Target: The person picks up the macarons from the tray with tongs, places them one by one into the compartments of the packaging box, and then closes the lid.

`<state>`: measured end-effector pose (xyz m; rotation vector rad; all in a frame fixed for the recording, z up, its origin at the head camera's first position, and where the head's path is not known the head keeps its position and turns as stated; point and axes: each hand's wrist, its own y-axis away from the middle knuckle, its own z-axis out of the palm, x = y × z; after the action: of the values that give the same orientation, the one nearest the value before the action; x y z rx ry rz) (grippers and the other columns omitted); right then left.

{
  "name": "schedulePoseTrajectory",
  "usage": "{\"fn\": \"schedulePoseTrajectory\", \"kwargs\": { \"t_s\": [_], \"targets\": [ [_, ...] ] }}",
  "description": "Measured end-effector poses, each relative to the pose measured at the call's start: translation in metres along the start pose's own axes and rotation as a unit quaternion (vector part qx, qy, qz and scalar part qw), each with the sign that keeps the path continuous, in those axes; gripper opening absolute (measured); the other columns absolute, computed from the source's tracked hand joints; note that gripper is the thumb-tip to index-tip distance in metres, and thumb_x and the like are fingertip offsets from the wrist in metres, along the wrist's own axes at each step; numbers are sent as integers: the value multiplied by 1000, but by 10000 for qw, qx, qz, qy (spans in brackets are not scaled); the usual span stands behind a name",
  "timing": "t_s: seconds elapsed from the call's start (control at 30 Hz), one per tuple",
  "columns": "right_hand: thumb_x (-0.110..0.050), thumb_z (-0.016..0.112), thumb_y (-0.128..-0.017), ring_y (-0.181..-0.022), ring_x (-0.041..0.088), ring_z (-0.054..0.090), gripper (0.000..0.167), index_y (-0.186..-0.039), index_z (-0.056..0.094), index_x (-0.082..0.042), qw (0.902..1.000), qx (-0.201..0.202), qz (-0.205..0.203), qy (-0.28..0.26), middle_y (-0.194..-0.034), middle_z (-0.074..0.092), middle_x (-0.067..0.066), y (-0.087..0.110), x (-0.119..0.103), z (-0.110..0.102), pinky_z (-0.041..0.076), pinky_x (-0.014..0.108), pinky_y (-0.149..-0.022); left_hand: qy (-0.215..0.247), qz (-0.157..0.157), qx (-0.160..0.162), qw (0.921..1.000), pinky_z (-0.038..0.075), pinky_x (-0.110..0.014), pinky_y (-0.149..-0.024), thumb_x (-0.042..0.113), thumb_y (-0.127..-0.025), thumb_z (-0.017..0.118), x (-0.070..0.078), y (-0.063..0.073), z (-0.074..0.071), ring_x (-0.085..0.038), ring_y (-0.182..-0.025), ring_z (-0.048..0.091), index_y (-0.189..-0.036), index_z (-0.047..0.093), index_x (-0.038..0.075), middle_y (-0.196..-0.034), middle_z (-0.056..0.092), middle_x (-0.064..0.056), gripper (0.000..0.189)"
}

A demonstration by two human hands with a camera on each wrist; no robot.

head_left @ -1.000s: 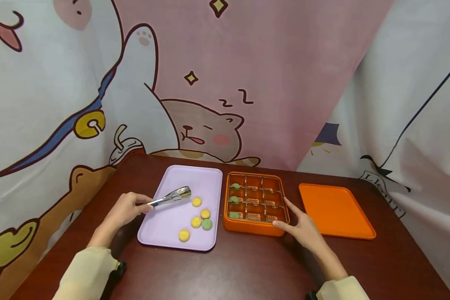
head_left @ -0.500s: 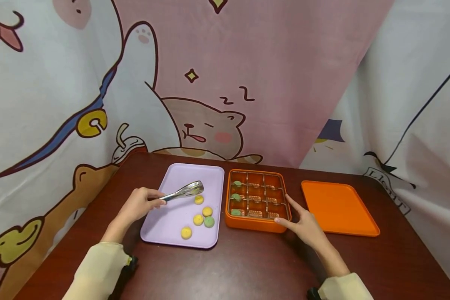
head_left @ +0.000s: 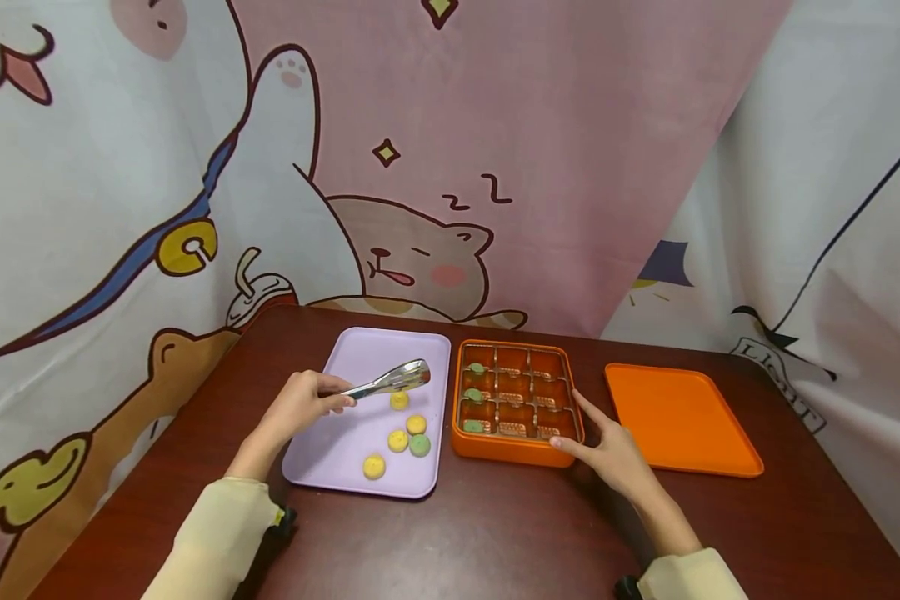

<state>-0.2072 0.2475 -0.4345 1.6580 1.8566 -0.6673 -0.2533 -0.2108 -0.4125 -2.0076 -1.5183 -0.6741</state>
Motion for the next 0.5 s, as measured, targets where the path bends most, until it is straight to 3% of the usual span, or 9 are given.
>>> {"fn": "schedulePoseTrajectory", "kwargs": {
  "t_s": [0.1,0.17,0.23,0.4,0.5],
  "targets": [
    [-47,74,-87,-61,15,44,93,-159,26,-13,10000,17,-14,19,-150,44,28,1,1,0,45,42,-83,38,10,-26,10000,45,-22,-57,11,-85,77,3,-2,3,-16,-69,66,-102,77,1,-77,75,-9,20],
    [-47,74,-87,-71,19,49,93,-159,25,-12,10000,21,-38,33,-157,34,27,0,1,0,44,45,-87,75,32,-38,10000,45,-22,-57,12,-85,77,5,-3,6,-15,-69,66,-101,77,1,-77,75,-9,19],
    [-47,74,-87,-71,19,49,93,-159,25,-12,10000,20,-54,50,-158,31,27,0,1,0,44,46,-89,112,51,-47,9999,46,-22,-57,12,-85,77,6,-4,8,-14,-69,65,-101,77,1,-77,75,-9,19],
    [-47,74,-87,-49,11,29,94,-159,25,-12,10000,-12,-92,32,-158,32,27,0,0,-1,43,39,-80,192,106,-68,9997,47,-22,-58,12,-85,77,11,-6,12,-14,-69,66,-102,77,1,-79,76,-10,20],
    [-46,75,-86,-47,10,26,94,-159,25,-11,9999,-16,-104,-69,-155,37,28,0,0,-1,43,35,-73,225,157,-94,9996,47,-21,-58,11,-86,77,14,-6,14,-13,-68,65,-103,77,0,-80,76,-12,21]
  ]
}}
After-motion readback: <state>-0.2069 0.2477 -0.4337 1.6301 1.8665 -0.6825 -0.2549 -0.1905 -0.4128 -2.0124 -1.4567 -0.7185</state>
